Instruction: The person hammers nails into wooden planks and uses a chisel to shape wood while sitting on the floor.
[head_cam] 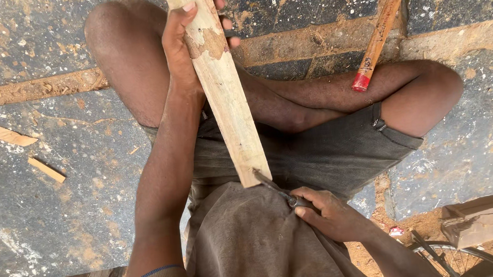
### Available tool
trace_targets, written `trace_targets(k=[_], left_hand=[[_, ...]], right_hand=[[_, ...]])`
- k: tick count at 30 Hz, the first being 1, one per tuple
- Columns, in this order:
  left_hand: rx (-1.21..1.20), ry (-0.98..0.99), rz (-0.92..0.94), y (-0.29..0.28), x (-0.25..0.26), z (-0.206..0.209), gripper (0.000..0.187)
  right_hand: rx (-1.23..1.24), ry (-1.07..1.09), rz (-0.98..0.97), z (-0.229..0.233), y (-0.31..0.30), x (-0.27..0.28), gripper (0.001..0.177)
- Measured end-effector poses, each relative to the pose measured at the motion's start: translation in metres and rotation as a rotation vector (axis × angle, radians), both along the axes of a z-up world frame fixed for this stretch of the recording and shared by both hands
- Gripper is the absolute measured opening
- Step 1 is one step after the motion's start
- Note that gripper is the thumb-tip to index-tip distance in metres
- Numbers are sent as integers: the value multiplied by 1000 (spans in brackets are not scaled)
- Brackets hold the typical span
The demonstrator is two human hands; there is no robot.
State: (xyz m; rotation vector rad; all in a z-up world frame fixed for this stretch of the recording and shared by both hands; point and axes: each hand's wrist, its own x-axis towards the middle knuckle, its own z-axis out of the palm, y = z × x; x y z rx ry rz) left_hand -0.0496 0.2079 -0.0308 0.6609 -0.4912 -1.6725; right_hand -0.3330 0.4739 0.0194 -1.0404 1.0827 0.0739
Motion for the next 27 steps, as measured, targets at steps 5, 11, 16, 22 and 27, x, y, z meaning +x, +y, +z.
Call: trace_targets(k=[5, 11, 16, 22, 27], left_hand=[[-32, -29, -7, -4, 4, -10, 46], [-119, -188, 249, -11, 6, -15, 43], [-15, -196, 284, -9, 3, -11, 43], [2, -209, 357, -9, -2, -5, 45], [9, -155, 430, -5, -6, -7, 48]], right_hand=[[48, 131, -11, 7, 7, 18, 47], [-16, 236, -320, 7, 12, 29, 43], [-66, 277, -357, 5, 10, 34, 41], [-14, 325, -428, 18, 4, 41, 38], [-77, 364, -537, 22, 0, 53, 36]])
